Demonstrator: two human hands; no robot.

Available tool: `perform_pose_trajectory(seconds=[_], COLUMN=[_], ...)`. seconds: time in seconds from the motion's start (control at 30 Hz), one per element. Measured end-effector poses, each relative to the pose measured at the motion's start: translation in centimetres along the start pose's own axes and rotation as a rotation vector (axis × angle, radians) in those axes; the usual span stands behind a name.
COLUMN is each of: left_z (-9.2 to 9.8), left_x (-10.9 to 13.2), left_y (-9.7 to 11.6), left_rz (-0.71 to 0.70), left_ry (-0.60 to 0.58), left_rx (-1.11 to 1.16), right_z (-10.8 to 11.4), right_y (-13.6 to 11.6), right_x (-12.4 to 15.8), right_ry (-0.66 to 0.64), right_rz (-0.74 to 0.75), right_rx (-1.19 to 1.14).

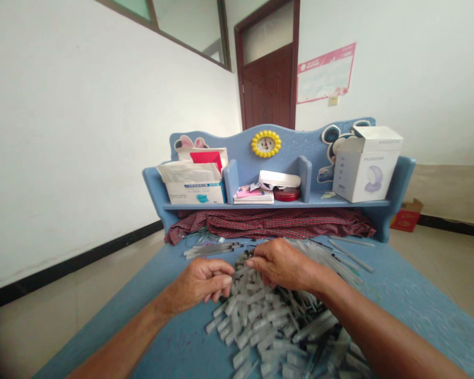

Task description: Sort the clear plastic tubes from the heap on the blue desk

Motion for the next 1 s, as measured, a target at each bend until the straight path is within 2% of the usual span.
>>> perform_pose_trajectory(seconds=[0.17,0.3,0.43,0.57,1.0], left_z=[0.0,-0.7,-0.9,-0.9,-1.1], left_x=[-0.1,0.0,0.1,0.1,0.2], left_y=[-0.1,-0.8,-1.1,-1.0,-1.1], left_rz=[0.023,0.057,0.064,0.068,0.088], left_ry=[0.017,-0.069,-0.101,-0.096,-0.096], left_rx=[0.039,0.045,0.07,0.061,0.043], right_z=[-0.2,-0.3,0.5,0.8,0.2], right_y=[0.0,0.1,-0.2,-0.3,-0.1], right_x=[0.1,0.3,0.2,0.0,0.0], right_ry=[-0.005,-0.028,0.03,0.092,0.066], right_rz=[0.016,-0.014,0.016,0.044,0.078], right_rx=[-0.018,-0.157,-0.226,-0.218,-0.139])
Point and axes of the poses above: each hand's wrist, its own x-axis away from the middle knuckle, its own z-axis out of the back of the hand, y = z × x, the point moved 10 cm from there along -x, towards the middle knuckle, and after that the axes turned 3 degrees about y, right-handed, at the moved point
